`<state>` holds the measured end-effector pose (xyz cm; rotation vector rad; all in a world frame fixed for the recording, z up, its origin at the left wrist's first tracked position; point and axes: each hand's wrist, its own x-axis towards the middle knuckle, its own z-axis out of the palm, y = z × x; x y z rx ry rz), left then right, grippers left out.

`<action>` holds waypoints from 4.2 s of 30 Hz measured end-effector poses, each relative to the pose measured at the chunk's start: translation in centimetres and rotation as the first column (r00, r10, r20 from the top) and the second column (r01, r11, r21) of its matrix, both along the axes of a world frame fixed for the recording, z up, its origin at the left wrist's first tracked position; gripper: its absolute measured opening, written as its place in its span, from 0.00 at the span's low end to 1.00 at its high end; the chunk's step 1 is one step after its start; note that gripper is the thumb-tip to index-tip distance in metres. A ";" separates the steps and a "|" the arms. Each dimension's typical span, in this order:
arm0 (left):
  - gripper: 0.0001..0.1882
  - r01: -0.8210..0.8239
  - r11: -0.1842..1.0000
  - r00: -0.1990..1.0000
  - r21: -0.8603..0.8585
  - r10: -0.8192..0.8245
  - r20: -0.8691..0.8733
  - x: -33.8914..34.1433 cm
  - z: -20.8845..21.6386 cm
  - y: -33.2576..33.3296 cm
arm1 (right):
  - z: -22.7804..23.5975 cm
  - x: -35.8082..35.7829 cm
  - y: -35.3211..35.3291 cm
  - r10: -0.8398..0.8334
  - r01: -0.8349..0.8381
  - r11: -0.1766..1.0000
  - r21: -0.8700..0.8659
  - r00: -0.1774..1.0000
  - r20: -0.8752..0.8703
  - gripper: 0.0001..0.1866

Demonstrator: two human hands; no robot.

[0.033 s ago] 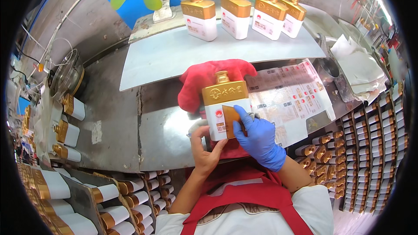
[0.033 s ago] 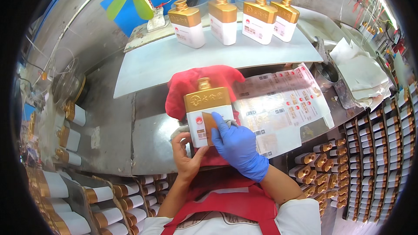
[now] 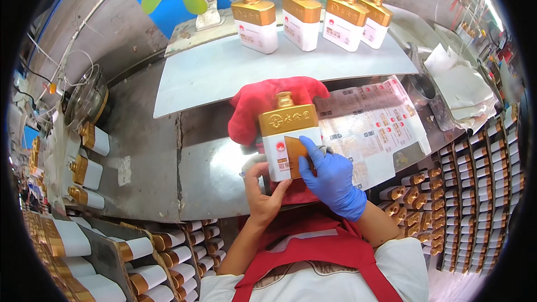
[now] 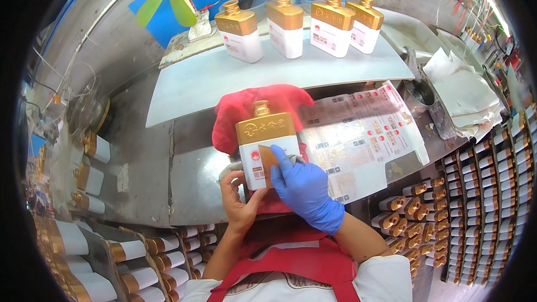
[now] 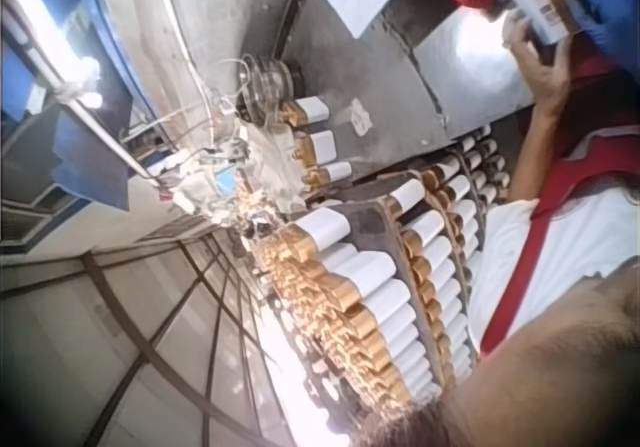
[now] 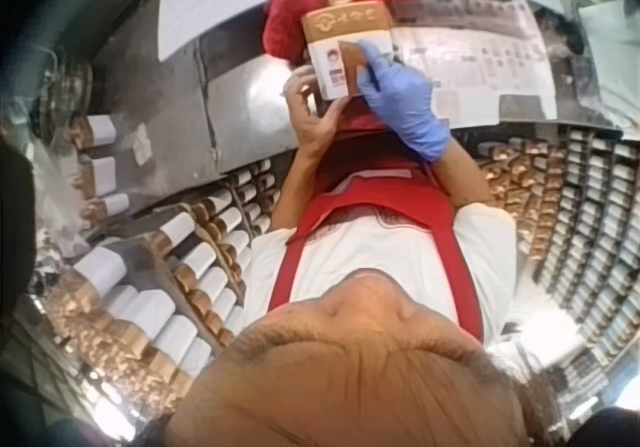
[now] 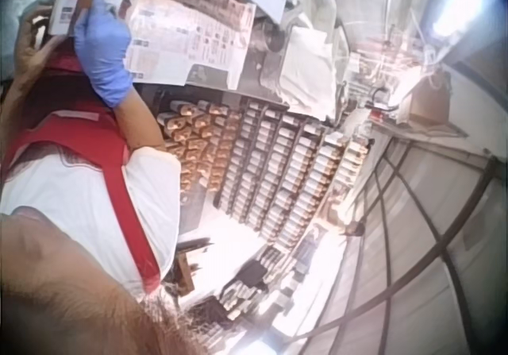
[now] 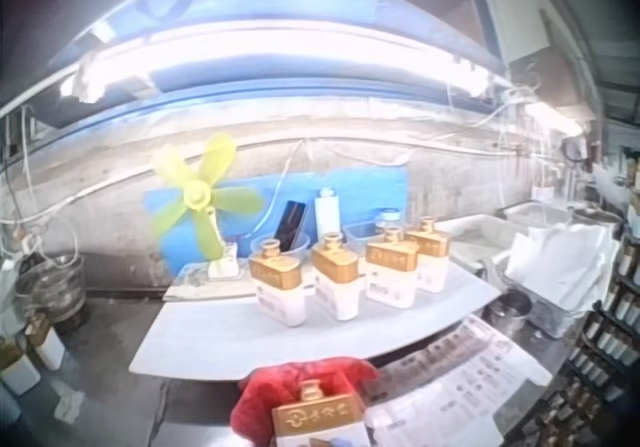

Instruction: The person picks up gold and white bottles from a table and applies labels to them. They use a red cloth to hold the bottle while peeling the backing from a label sheet and smoothing the label onto the bottle surface. The person handles the bottles one at a time, placing finished units on a nearby shelf.

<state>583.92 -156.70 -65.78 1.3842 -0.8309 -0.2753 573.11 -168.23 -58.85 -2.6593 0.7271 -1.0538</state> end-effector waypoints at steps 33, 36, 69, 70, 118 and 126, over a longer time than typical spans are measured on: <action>0.36 0.207 0.978 0.956 0.012 -0.199 -0.216 2.7 -0.1 0.4 | 3.9 -2.7 -22.1 -0.011 -0.196 0.523 0.829 0.972 0.236 0.23; 0.29 0.206 0.978 0.907 -0.029 -0.202 -0.369 3.5 1.6 -0.7 | 4.1 -3.2 -19.3 -0.019 -0.122 0.450 0.885 0.989 0.146 0.21; 0.37 0.545 0.806 0.767 -0.232 -0.591 -0.251 2.3 6.3 0.8 | -1.5 2.3 -12.9 0.364 -0.276 0.408 0.870 0.923 0.122 0.12; 0.37 0.542 0.812 0.794 -0.215 -0.579 -0.187 2.4 6.6 0.3 | -1.4 2.7 -12.7 0.381 -0.281 0.403 0.871 0.917 0.119 0.12; 0.37 0.401 0.907 0.892 0.129 -0.418 0.173 -4.4 8.6 2.0 | 17.3 -22.4 -5.6 -0.095 0.042 0.985 -0.165 0.940 -0.327 0.10; 0.33 0.250 0.908 0.865 0.335 -0.365 0.343 -1.9 10.1 5.4 | 20.1 -8.1 -10.3 0.039 -0.031 0.989 0.143 0.998 -0.055 0.13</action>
